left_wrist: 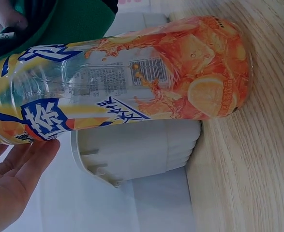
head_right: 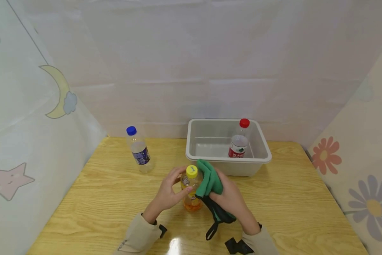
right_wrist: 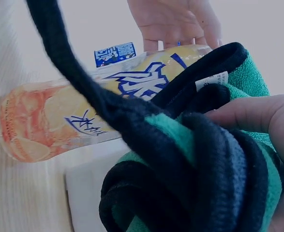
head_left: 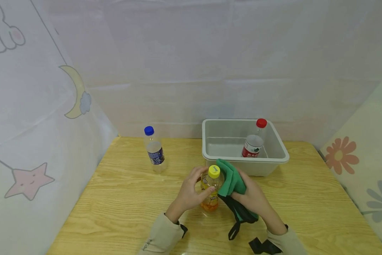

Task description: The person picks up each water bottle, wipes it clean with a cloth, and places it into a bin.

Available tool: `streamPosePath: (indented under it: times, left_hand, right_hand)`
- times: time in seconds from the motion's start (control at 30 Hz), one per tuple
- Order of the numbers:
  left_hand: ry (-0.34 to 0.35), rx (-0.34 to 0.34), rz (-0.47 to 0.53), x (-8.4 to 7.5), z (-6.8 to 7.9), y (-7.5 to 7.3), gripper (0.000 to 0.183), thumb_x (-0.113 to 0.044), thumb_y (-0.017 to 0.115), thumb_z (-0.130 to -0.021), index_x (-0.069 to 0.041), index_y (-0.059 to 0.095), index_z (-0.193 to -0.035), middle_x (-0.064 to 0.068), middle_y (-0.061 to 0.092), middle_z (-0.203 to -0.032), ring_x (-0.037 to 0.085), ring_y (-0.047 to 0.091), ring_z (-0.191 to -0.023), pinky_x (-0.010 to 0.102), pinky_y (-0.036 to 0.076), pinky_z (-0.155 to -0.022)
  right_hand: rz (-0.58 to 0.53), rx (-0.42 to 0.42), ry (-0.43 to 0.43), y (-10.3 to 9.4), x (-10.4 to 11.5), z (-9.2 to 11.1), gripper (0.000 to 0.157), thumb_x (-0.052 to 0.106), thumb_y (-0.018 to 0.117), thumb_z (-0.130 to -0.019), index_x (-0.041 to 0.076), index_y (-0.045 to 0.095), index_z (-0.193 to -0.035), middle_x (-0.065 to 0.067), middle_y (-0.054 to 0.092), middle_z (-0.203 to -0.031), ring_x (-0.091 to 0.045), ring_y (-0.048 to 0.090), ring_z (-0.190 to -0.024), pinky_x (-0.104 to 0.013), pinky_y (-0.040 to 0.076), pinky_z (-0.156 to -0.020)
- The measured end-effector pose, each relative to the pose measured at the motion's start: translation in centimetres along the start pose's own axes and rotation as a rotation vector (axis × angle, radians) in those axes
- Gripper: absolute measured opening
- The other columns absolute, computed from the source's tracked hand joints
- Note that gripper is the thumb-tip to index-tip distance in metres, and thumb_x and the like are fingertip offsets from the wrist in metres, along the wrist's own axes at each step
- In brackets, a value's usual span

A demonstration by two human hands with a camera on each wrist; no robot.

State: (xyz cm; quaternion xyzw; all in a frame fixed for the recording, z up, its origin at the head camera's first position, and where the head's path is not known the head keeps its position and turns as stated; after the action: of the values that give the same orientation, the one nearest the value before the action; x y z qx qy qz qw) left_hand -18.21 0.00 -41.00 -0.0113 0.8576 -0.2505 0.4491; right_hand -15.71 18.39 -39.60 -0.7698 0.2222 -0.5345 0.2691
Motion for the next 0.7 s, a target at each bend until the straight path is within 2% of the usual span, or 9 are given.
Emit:
streamPosePath:
  times: [0.23,0.47,0.7]
  left_hand:
    - [0.0,0.01,-0.004,0.1,0.0,0.0,0.052,-0.024,0.065,-0.084,-0.006,0.046,-0.13,0.006,0.051,-0.12,0.02,0.051,-0.109,0.036,0.049,-0.084]
    - [0.009,0.001,0.008,0.1,0.0,0.0,0.052,-0.023,0.065,-0.084,-0.006,0.046,-0.13,0.007,0.051,-0.119,0.021,0.051,-0.109,0.035,0.049,-0.083]
    - [0.005,-0.004,0.008,0.2,0.1,0.0,0.052,-0.023,0.065,-0.085,-0.007,0.046,-0.131,0.006,0.051,-0.119,0.021,0.051,-0.108,0.034,0.05,-0.082]
  right_hand:
    - [0.064,0.021,-0.044,0.0,0.8,-0.6,0.071,-0.005,0.068,-0.064,-0.004,0.043,-0.13,-0.017,0.061,-0.108,-0.022,0.054,-0.082,-0.037,0.044,-0.066]
    - [0.091,0.064,-0.071,0.5,0.9,-1.0,0.068,-0.004,0.069,-0.064,-0.004,0.045,-0.128,-0.017,0.062,-0.105,-0.022,0.056,-0.083,-0.038,0.046,-0.067]
    - [0.058,0.112,-0.026,1.1,0.4,-1.0,0.067,-0.006,0.069,-0.066,-0.006,0.044,-0.128,-0.019,0.061,-0.105,-0.027,0.057,-0.087,-0.043,0.048,-0.072]
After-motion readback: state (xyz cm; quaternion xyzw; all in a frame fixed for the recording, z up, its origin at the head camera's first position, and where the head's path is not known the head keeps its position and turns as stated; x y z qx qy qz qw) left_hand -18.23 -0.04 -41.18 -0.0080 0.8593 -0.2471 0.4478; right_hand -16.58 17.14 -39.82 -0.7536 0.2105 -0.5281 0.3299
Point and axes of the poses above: each hand's wrist, its own z-axis away from the middle knuckle, its own y-axis out of the palm, x = y × z, the point moved 5 cm from there along -z, towards the middle knuckle
